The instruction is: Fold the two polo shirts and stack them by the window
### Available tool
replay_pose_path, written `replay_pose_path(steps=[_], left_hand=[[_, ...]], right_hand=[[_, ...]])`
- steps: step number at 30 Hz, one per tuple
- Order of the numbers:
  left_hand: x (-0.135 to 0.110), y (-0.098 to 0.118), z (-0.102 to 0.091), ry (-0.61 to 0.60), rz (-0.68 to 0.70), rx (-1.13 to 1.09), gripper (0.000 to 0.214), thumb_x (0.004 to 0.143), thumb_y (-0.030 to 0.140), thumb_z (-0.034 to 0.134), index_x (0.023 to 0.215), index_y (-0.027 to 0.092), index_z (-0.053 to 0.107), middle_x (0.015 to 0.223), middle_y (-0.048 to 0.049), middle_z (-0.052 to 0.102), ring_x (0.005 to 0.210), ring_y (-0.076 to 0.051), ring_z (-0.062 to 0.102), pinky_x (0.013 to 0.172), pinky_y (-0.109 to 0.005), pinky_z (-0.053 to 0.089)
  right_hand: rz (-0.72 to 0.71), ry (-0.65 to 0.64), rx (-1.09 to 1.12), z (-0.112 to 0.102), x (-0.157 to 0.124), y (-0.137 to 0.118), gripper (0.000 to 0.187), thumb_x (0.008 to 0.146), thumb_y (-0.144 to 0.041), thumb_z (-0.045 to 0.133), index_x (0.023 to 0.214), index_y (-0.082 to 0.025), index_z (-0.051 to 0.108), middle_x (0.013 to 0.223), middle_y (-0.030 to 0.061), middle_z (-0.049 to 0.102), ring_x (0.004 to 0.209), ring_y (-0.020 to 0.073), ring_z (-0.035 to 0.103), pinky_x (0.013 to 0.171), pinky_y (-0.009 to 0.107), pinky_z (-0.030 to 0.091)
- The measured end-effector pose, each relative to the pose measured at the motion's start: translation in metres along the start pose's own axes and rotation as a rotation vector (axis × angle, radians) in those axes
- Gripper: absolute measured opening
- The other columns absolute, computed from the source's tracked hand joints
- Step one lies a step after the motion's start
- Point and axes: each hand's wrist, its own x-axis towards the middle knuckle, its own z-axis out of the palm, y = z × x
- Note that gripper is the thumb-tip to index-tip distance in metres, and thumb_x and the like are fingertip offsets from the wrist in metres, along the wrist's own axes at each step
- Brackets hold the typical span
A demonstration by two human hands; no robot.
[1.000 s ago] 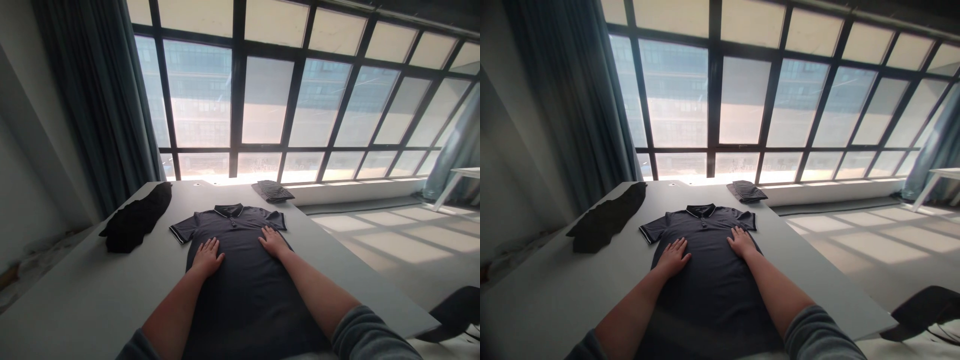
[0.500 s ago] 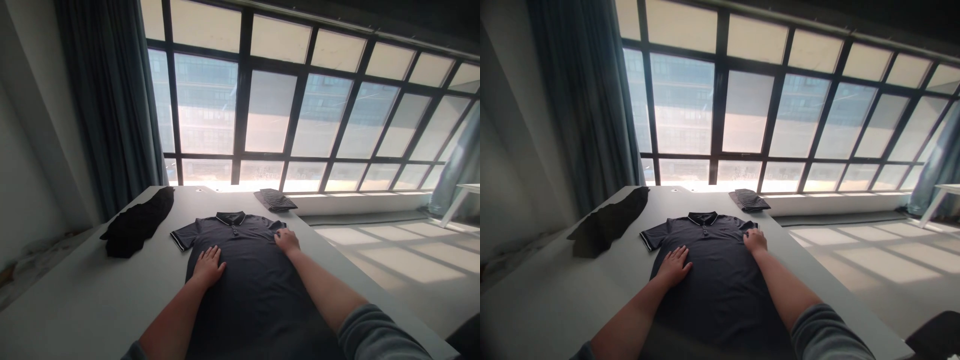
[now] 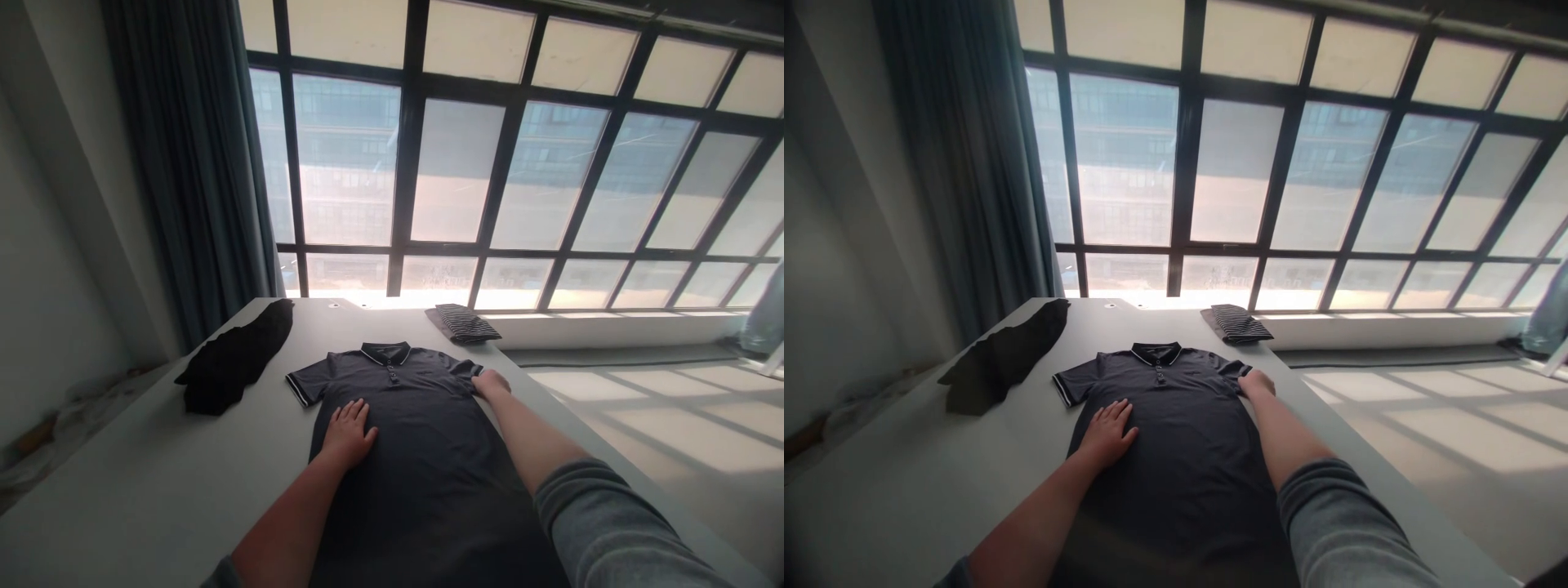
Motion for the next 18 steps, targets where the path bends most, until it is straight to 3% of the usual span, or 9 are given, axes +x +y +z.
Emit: replay_pose_path(steps=[3, 6, 9, 13, 18], left_hand=[[0.000, 0.000, 0.001, 0.005, 0.002, 0.003, 0.070, 0.097, 0.053, 0.038, 0.160, 0.022, 0.043, 0.169, -0.0045, 0.032, 0.158, -0.027, 0.027, 0.130, -0.049, 0.020], [0.000, 0.000, 0.001, 0.003, 0.002, 0.010, 0.070, 0.097, 0.053, 0.037, 0.160, 0.022, 0.043, 0.169, -0.0045, 0.032, 0.158, -0.027, 0.027, 0.130, -0.049, 0.020], [0.000, 0.000, 0.001, -0.003, 0.002, 0.013, 0.070, 0.098, 0.053, 0.036, 0.160, 0.022, 0.042, 0.170, -0.0045, 0.032, 0.158, -0.027, 0.026, 0.130, -0.049, 0.020], [0.000, 0.000, 0.001, -0.006, 0.005, 0.010, 0.070, 0.098, 0.053, 0.036, 0.160, 0.022, 0.041, 0.170, -0.0047, 0.032, 0.158, -0.028, 0.026, 0.130, -0.050, 0.020], [-0.001, 0.001, -0.001, -0.009, 0.006, 0.014, 0.071, 0.097, 0.053, 0.037, 0.160, 0.020, 0.042, 0.170, -0.0054, 0.032, 0.158, -0.028, 0.026, 0.130, -0.050, 0.020]], right_hand=[[0.053, -0.037, 0.046, -0.004, 0.001, -0.004, 0.047, 0.090, -0.034, 0.053, 0.125, -0.006, 0.069, 0.107, 0.0218, 0.071, 0.096, 0.0255, 0.069, 0.083, 0.032, 0.052], [-0.003, -0.033, 0.087, -0.013, -0.001, -0.009, 0.053, 0.089, -0.023, 0.050, 0.139, -0.010, 0.061, 0.120, 0.0181, 0.070, 0.101, 0.0216, 0.068, 0.084, 0.026, 0.051], [-0.119, -0.053, 0.104, -0.023, -0.003, -0.021, 0.052, 0.086, -0.019, 0.052, 0.136, -0.015, 0.065, 0.124, 0.0128, 0.070, 0.106, 0.0201, 0.068, 0.089, 0.023, 0.050], [-0.271, -0.054, 0.064, -0.031, -0.010, -0.048, 0.054, 0.090, -0.024, 0.049, 0.140, -0.014, 0.065, 0.137, 0.0136, 0.064, 0.123, 0.0255, 0.062, 0.104, 0.029, 0.047], [-0.553, -0.150, -0.027, -0.016, -0.045, -0.082, 0.056, 0.093, -0.027, 0.051, 0.148, -0.021, 0.060, 0.151, 0.0083, 0.054, 0.139, 0.0224, 0.051, 0.122, 0.029, 0.034]])
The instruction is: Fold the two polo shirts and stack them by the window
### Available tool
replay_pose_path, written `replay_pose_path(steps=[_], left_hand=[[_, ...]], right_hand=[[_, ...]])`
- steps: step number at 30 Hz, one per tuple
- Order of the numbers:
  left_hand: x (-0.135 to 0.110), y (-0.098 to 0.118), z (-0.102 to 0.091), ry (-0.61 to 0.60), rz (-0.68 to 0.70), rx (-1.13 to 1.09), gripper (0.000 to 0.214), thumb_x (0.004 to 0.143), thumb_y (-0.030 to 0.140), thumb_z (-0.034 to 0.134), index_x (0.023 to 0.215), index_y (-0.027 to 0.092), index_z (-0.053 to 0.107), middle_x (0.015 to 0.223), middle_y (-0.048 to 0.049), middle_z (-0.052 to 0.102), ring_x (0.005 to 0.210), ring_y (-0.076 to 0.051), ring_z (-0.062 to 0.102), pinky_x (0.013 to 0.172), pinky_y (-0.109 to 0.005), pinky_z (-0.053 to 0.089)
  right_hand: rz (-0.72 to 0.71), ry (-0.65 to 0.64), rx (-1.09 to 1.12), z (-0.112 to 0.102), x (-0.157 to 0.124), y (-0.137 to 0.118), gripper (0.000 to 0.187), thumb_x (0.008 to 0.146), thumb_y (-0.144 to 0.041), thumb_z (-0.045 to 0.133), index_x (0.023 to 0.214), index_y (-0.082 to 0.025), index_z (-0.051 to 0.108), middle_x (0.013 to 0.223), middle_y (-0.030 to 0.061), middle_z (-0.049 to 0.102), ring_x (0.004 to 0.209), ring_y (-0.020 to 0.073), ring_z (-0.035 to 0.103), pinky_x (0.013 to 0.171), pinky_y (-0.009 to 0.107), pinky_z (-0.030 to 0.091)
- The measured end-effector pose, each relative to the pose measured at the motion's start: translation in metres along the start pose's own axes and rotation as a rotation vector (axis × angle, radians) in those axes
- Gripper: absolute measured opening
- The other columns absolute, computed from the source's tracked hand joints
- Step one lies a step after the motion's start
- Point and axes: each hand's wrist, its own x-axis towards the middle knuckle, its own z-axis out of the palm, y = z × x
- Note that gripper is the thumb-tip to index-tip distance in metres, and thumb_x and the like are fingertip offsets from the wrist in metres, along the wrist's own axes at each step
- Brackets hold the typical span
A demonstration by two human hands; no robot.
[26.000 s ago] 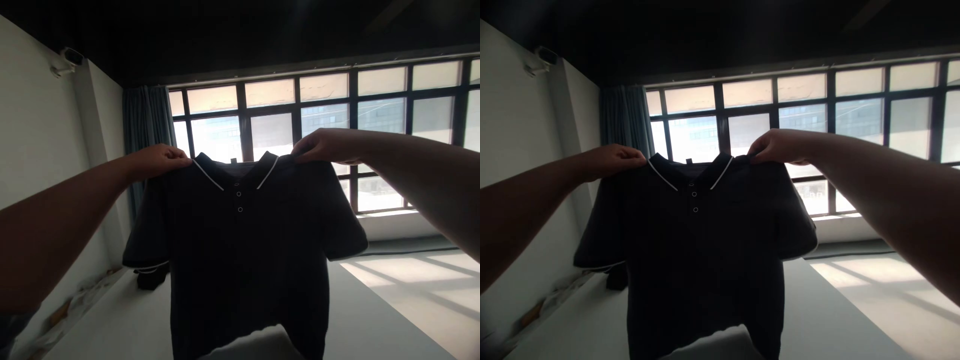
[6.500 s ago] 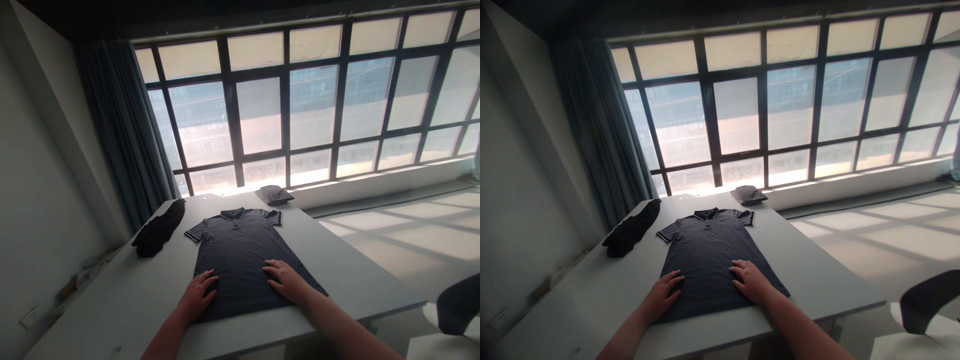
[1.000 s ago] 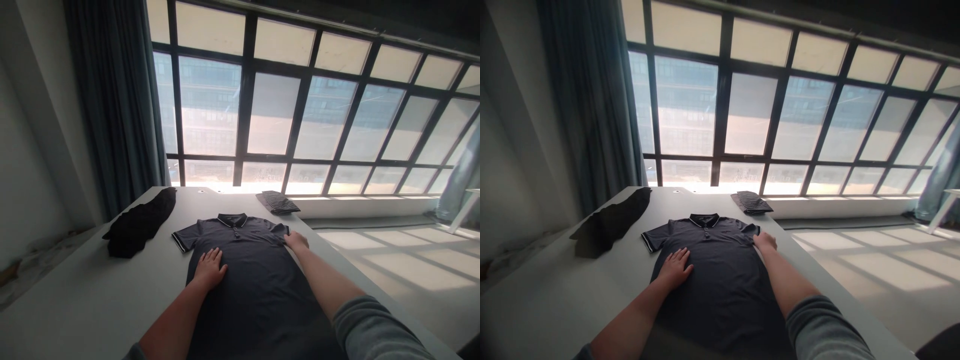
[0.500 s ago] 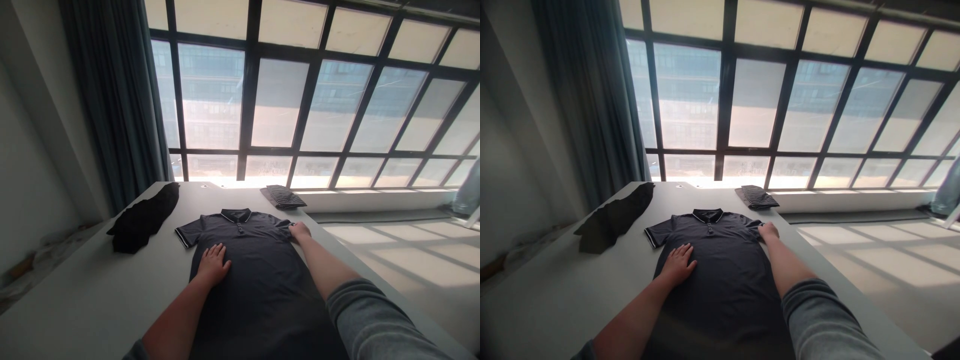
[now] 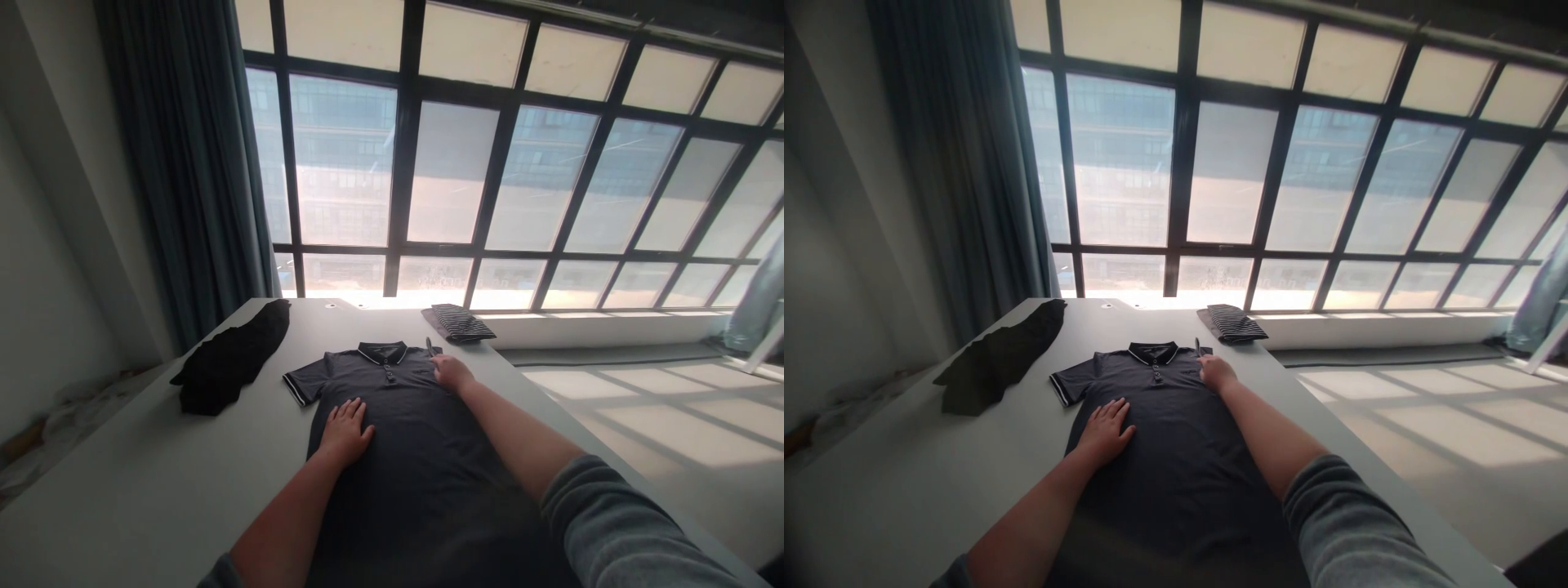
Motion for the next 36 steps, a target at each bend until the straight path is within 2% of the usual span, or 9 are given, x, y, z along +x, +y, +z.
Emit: replay_pose_path(steps=[3, 6, 10, 14, 18, 24, 28, 31, 36], left_hand=[[0.000, 0.000, 0.000, 0.004, 0.003, -0.003, 0.071, 0.097, 0.053, 0.037, 0.160, 0.019, 0.042, 0.170, -0.0056, 0.032, 0.158, -0.027, 0.027, 0.130, -0.049, 0.020], [0.000, -0.001, 0.001, 0.008, 0.005, -0.009, 0.071, 0.097, 0.053, 0.037, 0.160, 0.021, 0.043, 0.170, -0.0056, 0.033, 0.158, -0.028, 0.027, 0.130, -0.050, 0.020], [0.000, -0.001, 0.001, 0.005, 0.002, -0.014, 0.070, 0.097, 0.053, 0.037, 0.160, 0.021, 0.042, 0.170, -0.0053, 0.032, 0.158, -0.028, 0.027, 0.130, -0.050, 0.020], [0.000, 0.000, 0.000, 0.002, -0.001, -0.014, 0.071, 0.097, 0.053, 0.037, 0.160, 0.021, 0.042, 0.170, -0.0056, 0.032, 0.158, -0.028, 0.026, 0.130, -0.050, 0.019], [-0.001, 0.000, 0.000, 0.005, 0.003, -0.019, 0.072, 0.097, 0.053, 0.037, 0.160, 0.019, 0.042, 0.170, -0.0054, 0.032, 0.158, -0.027, 0.026, 0.130, -0.050, 0.020], [0.000, -0.002, 0.001, 0.001, 0.003, -0.024, 0.071, 0.097, 0.053, 0.037, 0.160, 0.020, 0.042, 0.170, -0.0052, 0.032, 0.158, -0.027, 0.026, 0.130, -0.050, 0.019], [0.000, -0.002, 0.000, -0.007, 0.001, -0.034, 0.072, 0.097, 0.054, 0.037, 0.161, 0.020, 0.041, 0.170, -0.0051, 0.031, 0.159, -0.027, 0.025, 0.131, -0.049, 0.018], [0.001, -0.001, 0.000, -0.002, -0.001, -0.041, 0.073, 0.097, 0.054, 0.037, 0.161, 0.019, 0.040, 0.170, -0.0049, 0.031, 0.158, -0.027, 0.026, 0.131, -0.049, 0.019], [0.001, -0.002, 0.003, 0.008, 0.000, -0.046, 0.072, 0.096, 0.054, 0.038, 0.160, 0.021, 0.042, 0.170, -0.0044, 0.032, 0.158, -0.027, 0.026, 0.131, -0.049, 0.019]], right_hand=[[-0.084, -0.112, -0.041, 0.021, -0.014, -0.021, 0.063, 0.094, -0.042, 0.057, 0.156, -0.030, 0.050, 0.157, 0.0068, 0.047, 0.143, 0.0262, 0.048, 0.124, 0.036, 0.034], [-0.091, -0.176, -0.068, 0.037, -0.024, -0.030, 0.073, 0.098, -0.055, 0.050, 0.164, -0.029, 0.034, 0.165, 0.0103, 0.034, 0.151, 0.0297, 0.039, 0.125, 0.040, 0.032], [-0.082, -0.203, -0.076, 0.049, -0.028, -0.029, 0.070, 0.104, -0.055, 0.037, 0.167, -0.026, 0.028, 0.171, 0.0119, 0.017, 0.160, 0.0293, 0.021, 0.130, 0.043, 0.021], [-0.070, -0.213, -0.062, 0.056, -0.030, -0.026, 0.067, 0.106, -0.056, 0.033, 0.167, -0.030, 0.025, 0.172, 0.0106, 0.007, 0.162, 0.0310, 0.013, 0.131, 0.048, 0.014], [-0.064, -0.208, -0.038, 0.057, -0.031, -0.026, 0.068, 0.105, -0.057, 0.036, 0.166, -0.030, 0.027, 0.172, 0.0100, 0.009, 0.162, 0.0301, 0.011, 0.132, 0.046, 0.013], [-0.063, -0.171, -0.015, 0.039, 0.002, -0.038, 0.072, 0.098, -0.041, 0.049, 0.165, -0.018, 0.033, 0.168, 0.0108, 0.026, 0.155, 0.0220, 0.034, 0.129, 0.028, 0.026], [0.001, -0.142, -0.030, 0.032, 0.027, -0.038, 0.078, 0.100, -0.047, 0.045, 0.167, -0.012, 0.025, 0.169, 0.0127, 0.022, 0.160, 0.0229, 0.022, 0.132, 0.031, 0.019], [0.091, -0.159, -0.051, 0.042, 0.026, -0.027, 0.081, 0.103, -0.052, 0.037, 0.167, -0.005, 0.022, 0.170, 0.0177, 0.015, 0.161, 0.0275, 0.016, 0.133, 0.038, 0.016], [0.141, -0.193, -0.073, 0.063, 0.013, -0.011, 0.081, 0.104, -0.062, 0.025, 0.169, -0.013, 0.018, 0.172, 0.0135, 0.006, 0.162, 0.0285, 0.008, 0.133, 0.041, 0.009]])
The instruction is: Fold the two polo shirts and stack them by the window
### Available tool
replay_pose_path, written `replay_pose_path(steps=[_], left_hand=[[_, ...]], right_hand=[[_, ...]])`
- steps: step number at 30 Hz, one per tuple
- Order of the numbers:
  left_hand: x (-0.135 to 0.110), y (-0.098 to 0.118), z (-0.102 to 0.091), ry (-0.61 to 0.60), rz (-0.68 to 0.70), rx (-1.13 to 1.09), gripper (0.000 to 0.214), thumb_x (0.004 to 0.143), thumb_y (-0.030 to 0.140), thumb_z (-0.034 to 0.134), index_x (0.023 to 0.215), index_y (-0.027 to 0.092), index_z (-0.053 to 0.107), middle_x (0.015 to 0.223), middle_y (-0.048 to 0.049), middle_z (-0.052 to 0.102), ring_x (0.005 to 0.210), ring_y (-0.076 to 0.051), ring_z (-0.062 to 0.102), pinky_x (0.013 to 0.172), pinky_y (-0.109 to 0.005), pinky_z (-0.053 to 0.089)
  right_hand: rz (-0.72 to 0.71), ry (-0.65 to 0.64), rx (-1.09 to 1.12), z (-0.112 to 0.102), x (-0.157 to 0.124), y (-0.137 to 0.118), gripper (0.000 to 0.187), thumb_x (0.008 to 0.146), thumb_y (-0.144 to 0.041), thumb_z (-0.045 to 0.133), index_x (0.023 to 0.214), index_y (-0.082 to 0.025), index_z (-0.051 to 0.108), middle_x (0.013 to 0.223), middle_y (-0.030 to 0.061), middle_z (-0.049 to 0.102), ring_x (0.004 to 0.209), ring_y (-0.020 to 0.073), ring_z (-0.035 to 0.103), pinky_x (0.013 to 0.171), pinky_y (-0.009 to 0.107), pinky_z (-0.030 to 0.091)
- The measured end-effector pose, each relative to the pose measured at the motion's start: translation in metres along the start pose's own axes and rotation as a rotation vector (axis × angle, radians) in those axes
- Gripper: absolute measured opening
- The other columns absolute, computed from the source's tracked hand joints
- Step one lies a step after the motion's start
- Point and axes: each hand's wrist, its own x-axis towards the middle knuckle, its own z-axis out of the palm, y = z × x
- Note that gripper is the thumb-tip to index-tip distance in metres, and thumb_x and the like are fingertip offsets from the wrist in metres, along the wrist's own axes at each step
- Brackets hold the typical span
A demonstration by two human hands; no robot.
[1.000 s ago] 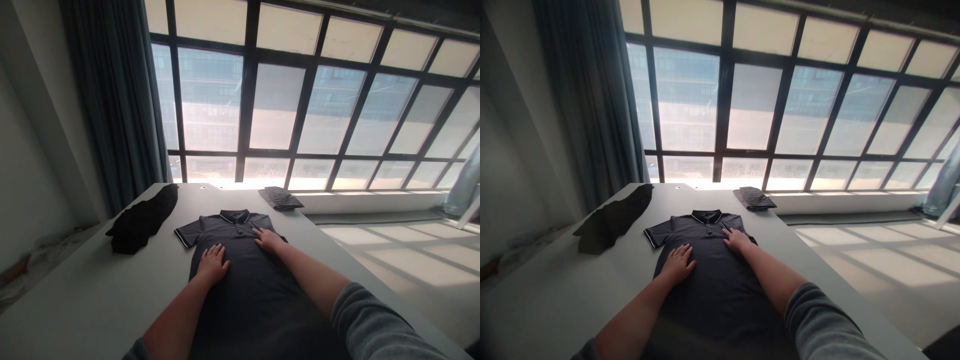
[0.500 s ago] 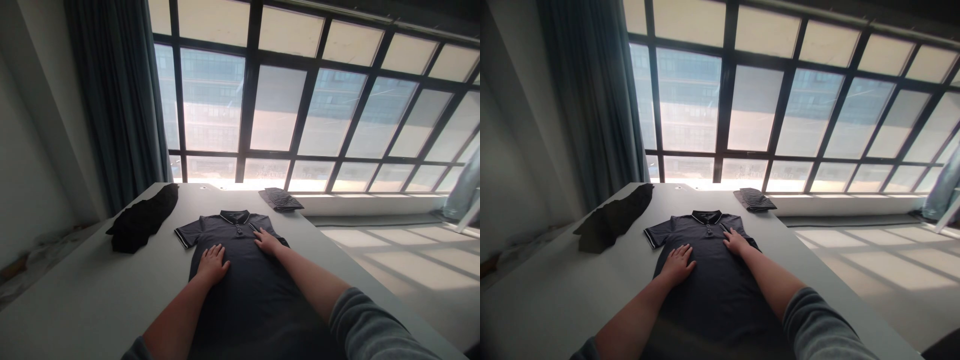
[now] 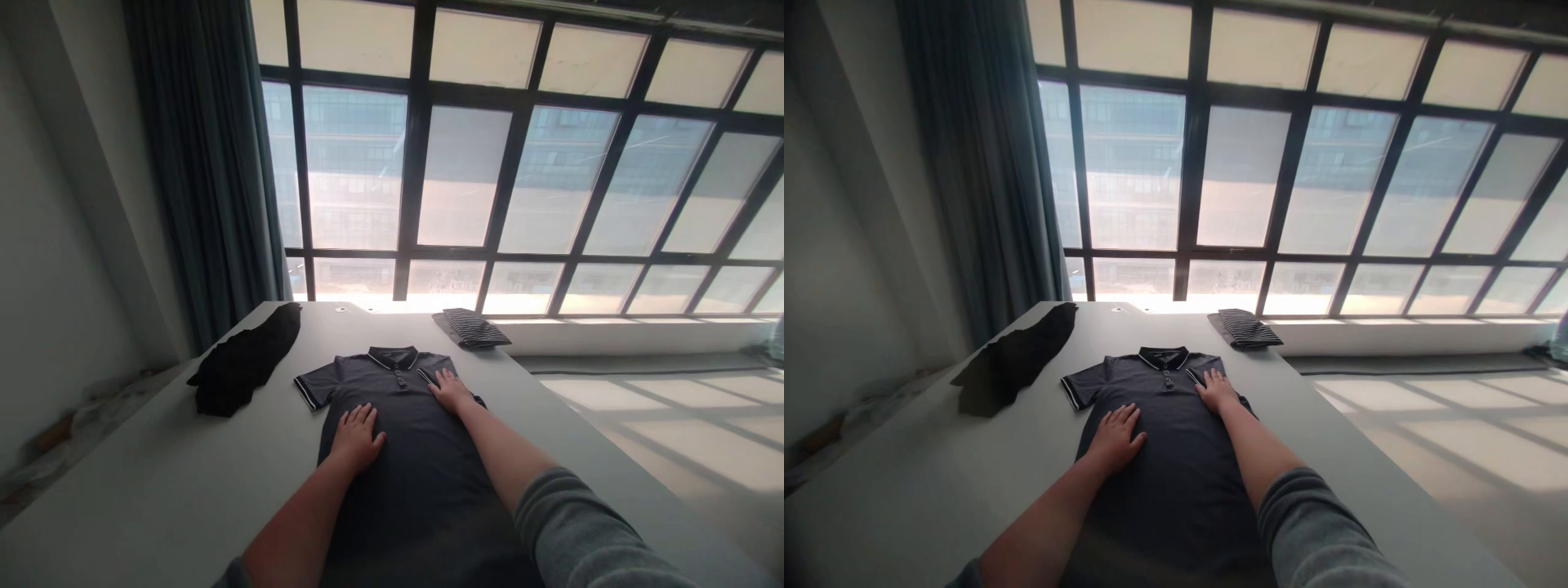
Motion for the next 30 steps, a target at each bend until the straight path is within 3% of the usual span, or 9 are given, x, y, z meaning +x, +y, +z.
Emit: replay_pose_path(steps=[4, 8, 12, 17, 25, 30], left_hand=[[0.000, 0.000, 0.000, 0.004, -0.002, 0.005, 0.073, 0.096, 0.053, 0.038, 0.160, 0.020, 0.042, 0.170, -0.0045, 0.032, 0.158, -0.027, 0.026, 0.131, -0.049, 0.018], [0.001, 0.000, 0.000, 0.005, -0.008, -0.005, 0.073, 0.095, 0.053, 0.038, 0.160, 0.021, 0.042, 0.169, -0.0039, 0.033, 0.158, -0.027, 0.027, 0.130, -0.049, 0.019], [0.001, 0.000, -0.001, 0.012, -0.003, -0.007, 0.073, 0.095, 0.053, 0.037, 0.160, 0.021, 0.043, 0.169, -0.0040, 0.033, 0.158, -0.027, 0.027, 0.130, -0.049, 0.019], [0.001, 0.001, -0.001, -0.001, -0.003, 0.005, 0.074, 0.095, 0.054, 0.038, 0.161, 0.019, 0.041, 0.169, -0.0048, 0.033, 0.158, -0.027, 0.026, 0.131, -0.049, 0.019], [0.000, 0.001, -0.001, 0.010, -0.001, 0.010, 0.073, 0.096, 0.053, 0.037, 0.161, 0.019, 0.041, 0.169, -0.0043, 0.033, 0.158, -0.027, 0.027, 0.130, -0.049, 0.020], [-0.004, 0.005, -0.003, 0.004, 0.000, 0.049, 0.071, 0.097, 0.051, 0.037, 0.160, 0.019, 0.043, 0.169, -0.0055, 0.034, 0.157, -0.027, 0.028, 0.130, -0.049, 0.021]], right_hand=[[-0.005, -0.020, -0.006, -0.001, 0.001, -0.001, 0.078, 0.104, -0.064, 0.023, 0.169, -0.021, 0.015, 0.173, 0.0101, 0.002, 0.163, 0.0271, 0.005, 0.133, 0.040, 0.007], [-0.008, -0.041, -0.008, -0.007, -0.005, -0.010, 0.080, 0.104, -0.062, 0.025, 0.169, -0.017, 0.016, 0.173, 0.0112, 0.004, 0.163, 0.0276, 0.007, 0.133, 0.043, 0.009], [-0.017, -0.042, -0.005, -0.004, -0.025, -0.025, 0.083, 0.103, -0.063, 0.022, 0.169, -0.013, 0.014, 0.172, 0.0133, 0.005, 0.162, 0.0287, 0.009, 0.132, 0.050, 0.010], [-0.038, -0.030, -0.006, 0.003, -0.059, -0.040, 0.084, 0.101, -0.068, 0.022, 0.169, -0.018, 0.016, 0.172, 0.0139, 0.001, 0.163, 0.0301, 0.002, 0.130, 0.056, 0.001], [-0.355, -0.060, 0.040, 0.004, -0.117, -0.051, 0.082, 0.101, -0.071, 0.024, 0.168, -0.023, 0.022, 0.173, 0.0094, 0.005, 0.163, 0.0291, 0.005, 0.132, 0.049, 0.006], [-0.409, -0.038, 0.090, 0.004, -0.131, -0.049, 0.075, 0.102, -0.067, 0.028, 0.166, -0.030, 0.028, 0.173, 0.0044, 0.008, 0.163, 0.0277, 0.008, 0.132, 0.048, 0.006]])
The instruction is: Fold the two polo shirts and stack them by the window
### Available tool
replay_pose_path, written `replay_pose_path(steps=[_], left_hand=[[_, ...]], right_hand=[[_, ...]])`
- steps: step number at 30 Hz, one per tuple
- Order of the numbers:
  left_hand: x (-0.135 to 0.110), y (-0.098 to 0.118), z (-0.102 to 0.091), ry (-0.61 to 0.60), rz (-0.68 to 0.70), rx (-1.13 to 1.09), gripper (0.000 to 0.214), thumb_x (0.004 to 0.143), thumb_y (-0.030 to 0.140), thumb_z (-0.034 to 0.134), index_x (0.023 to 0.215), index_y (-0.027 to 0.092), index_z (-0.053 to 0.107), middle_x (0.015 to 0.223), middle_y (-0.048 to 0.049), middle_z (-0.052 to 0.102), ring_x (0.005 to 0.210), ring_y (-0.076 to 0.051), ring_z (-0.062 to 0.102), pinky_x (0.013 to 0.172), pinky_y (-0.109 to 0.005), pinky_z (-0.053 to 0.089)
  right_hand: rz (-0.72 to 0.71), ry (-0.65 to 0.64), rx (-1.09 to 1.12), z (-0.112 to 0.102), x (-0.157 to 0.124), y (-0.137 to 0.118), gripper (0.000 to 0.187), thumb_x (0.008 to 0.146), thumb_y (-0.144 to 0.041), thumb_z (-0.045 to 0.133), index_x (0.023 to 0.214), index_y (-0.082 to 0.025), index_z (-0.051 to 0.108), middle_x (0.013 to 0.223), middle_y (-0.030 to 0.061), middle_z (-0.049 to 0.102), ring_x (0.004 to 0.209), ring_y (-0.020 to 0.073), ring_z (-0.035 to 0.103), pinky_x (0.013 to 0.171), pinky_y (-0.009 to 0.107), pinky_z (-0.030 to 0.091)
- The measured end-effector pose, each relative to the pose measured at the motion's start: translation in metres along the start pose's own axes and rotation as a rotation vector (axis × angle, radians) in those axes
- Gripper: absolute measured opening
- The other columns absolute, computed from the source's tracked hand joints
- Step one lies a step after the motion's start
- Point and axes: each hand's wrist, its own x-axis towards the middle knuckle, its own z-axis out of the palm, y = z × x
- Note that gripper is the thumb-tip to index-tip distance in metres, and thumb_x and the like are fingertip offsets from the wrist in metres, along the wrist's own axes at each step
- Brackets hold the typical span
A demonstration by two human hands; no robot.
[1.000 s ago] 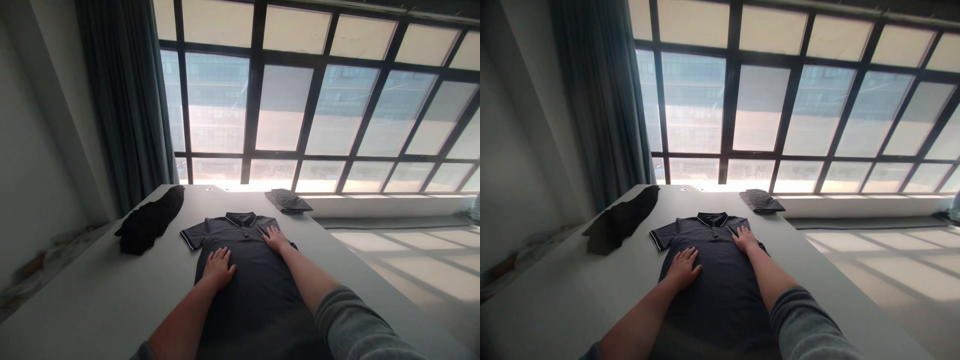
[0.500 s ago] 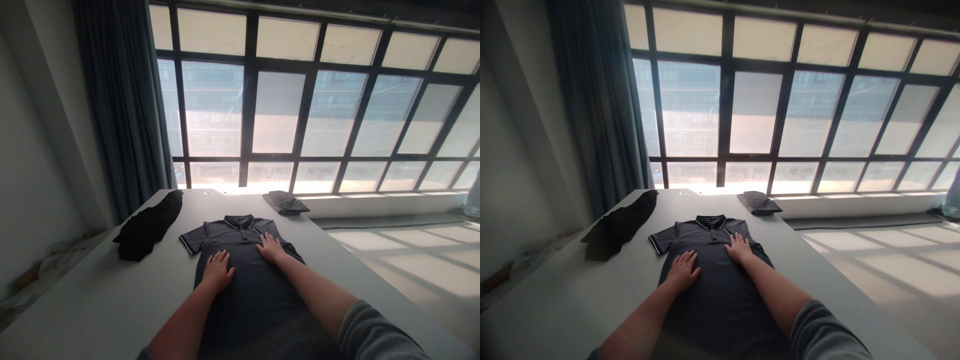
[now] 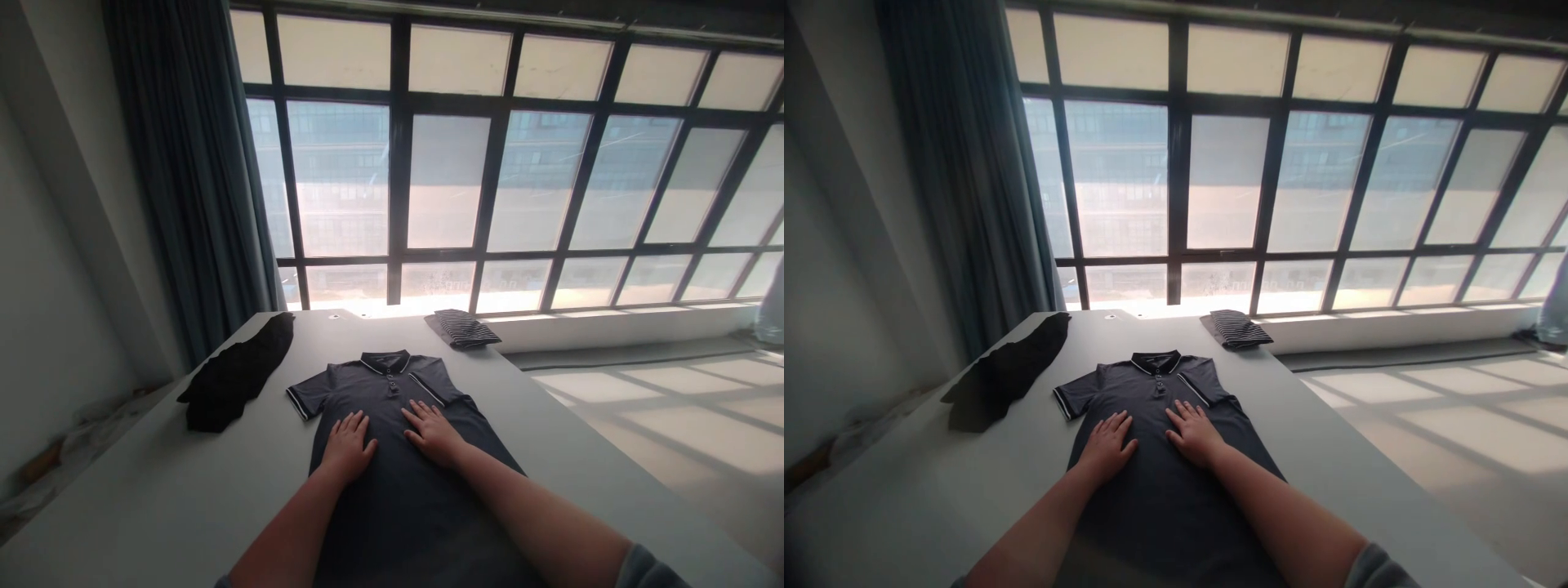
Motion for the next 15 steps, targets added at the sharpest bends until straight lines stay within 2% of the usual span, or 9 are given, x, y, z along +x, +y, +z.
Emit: replay_pose_path(steps=[6, 10, 12, 15], left_hand=[[-0.009, 0.009, -0.001, -0.036, -0.029, 0.086, 0.068, 0.100, 0.050, 0.034, 0.162, 0.023, 0.039, 0.171, -0.0041, 0.030, 0.159, -0.029, 0.025, 0.129, -0.056, 0.020], [-0.010, 0.017, -0.001, -0.038, -0.085, 0.149, 0.064, 0.102, 0.050, 0.031, 0.161, 0.029, 0.039, 0.171, -0.0020, 0.030, 0.158, -0.030, 0.027, 0.126, -0.061, 0.024], [-0.002, 0.021, -0.003, -0.028, -0.128, 0.179, 0.063, 0.102, 0.052, 0.031, 0.160, 0.031, 0.041, 0.169, -0.0044, 0.035, 0.154, -0.033, 0.033, 0.121, -0.061, 0.033], [0.027, 0.027, -0.006, 0.013, -0.202, 0.207, 0.066, 0.100, 0.056, 0.033, 0.157, 0.024, 0.046, 0.165, -0.0133, 0.040, 0.146, -0.038, 0.044, 0.111, -0.057, 0.044]], right_hand=[[-0.024, -0.005, 0.032, -0.004, -0.001, 0.002, 0.076, 0.101, -0.067, 0.031, 0.167, -0.029, 0.027, 0.172, 0.0054, 0.008, 0.163, 0.0289, 0.007, 0.132, 0.050, 0.004], [-0.039, -0.016, 0.058, -0.007, -0.003, 0.004, 0.076, 0.101, -0.067, 0.032, 0.167, -0.029, 0.026, 0.172, 0.0054, 0.006, 0.163, 0.0287, 0.006, 0.132, 0.050, 0.003], [-0.043, -0.020, 0.066, -0.008, -0.004, 0.005, 0.076, 0.101, -0.066, 0.032, 0.167, -0.028, 0.026, 0.172, 0.0057, 0.005, 0.163, 0.0289, 0.005, 0.132, 0.050, 0.003], [-0.057, -0.018, 0.078, -0.008, -0.004, 0.006, 0.076, 0.101, -0.066, 0.033, 0.167, -0.028, 0.027, 0.172, 0.0062, 0.006, 0.163, 0.0297, 0.006, 0.132, 0.051, 0.002]])
